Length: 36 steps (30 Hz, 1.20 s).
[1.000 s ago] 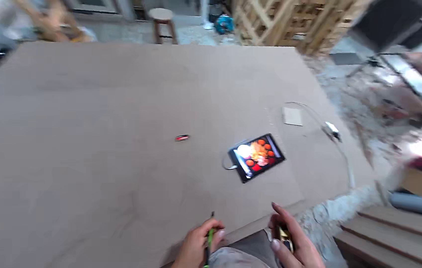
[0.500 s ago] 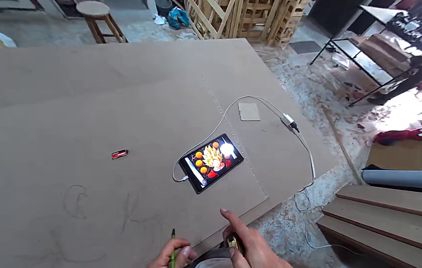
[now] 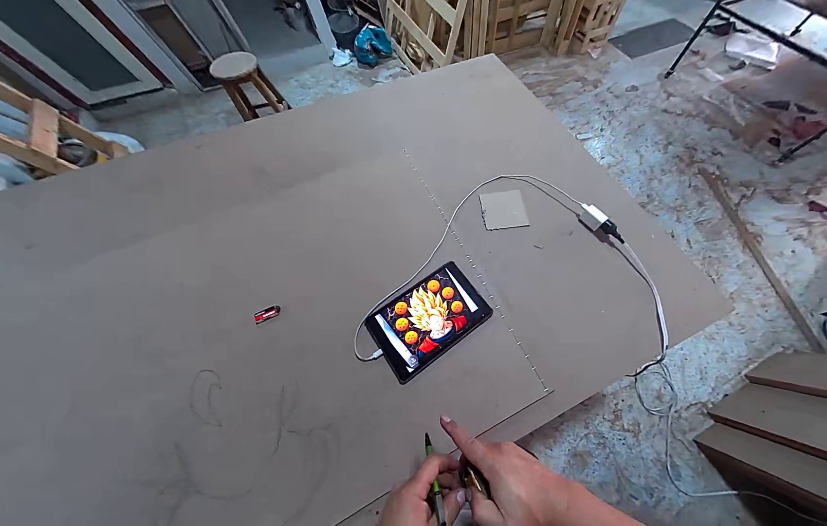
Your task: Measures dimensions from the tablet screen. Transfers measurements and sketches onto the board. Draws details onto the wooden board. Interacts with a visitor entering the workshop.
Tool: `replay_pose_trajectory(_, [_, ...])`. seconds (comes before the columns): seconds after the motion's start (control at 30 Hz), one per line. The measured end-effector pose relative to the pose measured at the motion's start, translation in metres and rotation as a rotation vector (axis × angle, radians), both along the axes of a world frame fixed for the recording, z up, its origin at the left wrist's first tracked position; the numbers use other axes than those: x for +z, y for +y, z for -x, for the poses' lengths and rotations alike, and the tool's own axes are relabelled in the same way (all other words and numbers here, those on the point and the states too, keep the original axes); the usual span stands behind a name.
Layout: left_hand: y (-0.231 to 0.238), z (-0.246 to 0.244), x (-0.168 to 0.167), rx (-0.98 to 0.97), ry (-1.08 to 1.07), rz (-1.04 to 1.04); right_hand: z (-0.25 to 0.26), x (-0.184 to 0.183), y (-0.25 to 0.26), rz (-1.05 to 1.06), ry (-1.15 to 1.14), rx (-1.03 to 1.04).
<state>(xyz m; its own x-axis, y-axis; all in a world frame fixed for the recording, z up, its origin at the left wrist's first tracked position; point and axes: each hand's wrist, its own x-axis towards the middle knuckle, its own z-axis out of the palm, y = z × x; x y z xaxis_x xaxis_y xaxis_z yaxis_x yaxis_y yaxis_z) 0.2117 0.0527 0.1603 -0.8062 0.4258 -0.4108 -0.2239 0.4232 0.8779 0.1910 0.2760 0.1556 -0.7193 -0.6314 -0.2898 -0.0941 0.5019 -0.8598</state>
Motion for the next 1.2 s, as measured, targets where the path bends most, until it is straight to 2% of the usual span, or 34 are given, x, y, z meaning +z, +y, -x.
replay_pose_trajectory(0.2, [-0.018, 0.006, 0.001, -0.093, -0.085, 0.071, -0.017, -0.007, -0.022, -0.001, -0.031, -0.034])
replay_pose_trajectory(0.4, [-0.06, -0.002, 0.001, -0.151, -0.156, -0.015, -0.037, -0.014, -0.063, 0.024, -0.041, -0.05])
replay_pose_trajectory(0.6, [-0.094, -0.011, 0.0, -0.027, -0.241, -0.011, -0.036, -0.016, -0.099, 0.02, -0.022, -0.017])
replay_pose_trajectory(0.7, [-0.101, -0.012, -0.014, -0.018, -0.231, -0.039, -0.033, -0.017, -0.103, -0.01, 0.009, 0.012])
replay_pose_trajectory(0.8, [-0.099, -0.009, -0.025, -0.086, -0.217, -0.047, -0.034, -0.023, -0.101, -0.019, 0.03, 0.037])
replay_pose_trajectory(1.03, [-0.105, 0.005, -0.013, -0.228, -0.105, -0.109, -0.031, -0.017, -0.095, -0.019, 0.081, 0.068])
replay_pose_trajectory(1.2, [-0.114, 0.011, -0.005, -0.147, -0.103, -0.115, -0.012, -0.012, -0.091, -0.022, 0.101, 0.148])
